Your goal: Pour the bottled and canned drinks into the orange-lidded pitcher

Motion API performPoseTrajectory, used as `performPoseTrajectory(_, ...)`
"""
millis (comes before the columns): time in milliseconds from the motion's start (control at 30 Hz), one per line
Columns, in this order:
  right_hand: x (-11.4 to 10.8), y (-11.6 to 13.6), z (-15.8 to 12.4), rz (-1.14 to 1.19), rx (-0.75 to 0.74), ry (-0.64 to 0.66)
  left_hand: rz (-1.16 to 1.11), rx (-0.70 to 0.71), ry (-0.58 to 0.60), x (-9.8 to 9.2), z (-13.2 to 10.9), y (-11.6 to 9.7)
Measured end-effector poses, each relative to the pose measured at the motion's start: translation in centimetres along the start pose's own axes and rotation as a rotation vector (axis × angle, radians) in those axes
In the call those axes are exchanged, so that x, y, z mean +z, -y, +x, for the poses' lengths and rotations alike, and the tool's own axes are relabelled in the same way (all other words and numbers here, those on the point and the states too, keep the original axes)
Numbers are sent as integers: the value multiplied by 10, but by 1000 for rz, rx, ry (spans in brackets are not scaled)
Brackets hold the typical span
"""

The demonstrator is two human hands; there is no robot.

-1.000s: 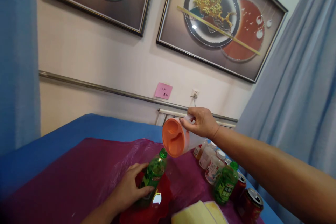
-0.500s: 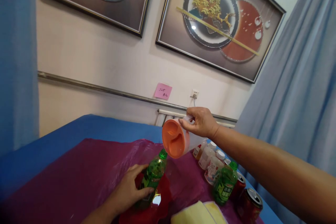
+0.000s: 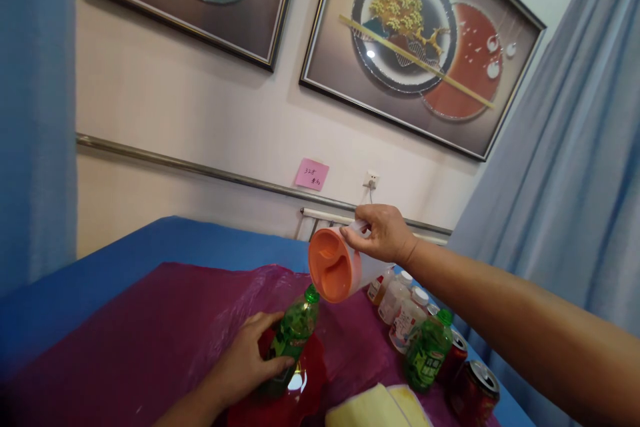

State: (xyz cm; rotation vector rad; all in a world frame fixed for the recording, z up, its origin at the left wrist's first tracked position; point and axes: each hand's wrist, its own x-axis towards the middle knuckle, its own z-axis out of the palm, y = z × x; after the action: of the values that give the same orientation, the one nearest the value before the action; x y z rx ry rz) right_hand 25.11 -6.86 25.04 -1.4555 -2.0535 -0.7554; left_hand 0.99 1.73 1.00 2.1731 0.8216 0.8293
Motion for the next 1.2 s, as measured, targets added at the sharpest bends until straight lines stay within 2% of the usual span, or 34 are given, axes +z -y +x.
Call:
performPoseTrajectory(200, 0, 1, 2, -12, -48, 26, -2, -17, -10, 0, 0, 0)
performPoseTrajectory(500, -1, 2, 5, -11, -39, 31, -4, 5, -1, 1, 1, 2)
performPoseTrajectory(1200, 1, 5, 0, -37, -59, -22, 9, 13, -31, 1, 0, 3)
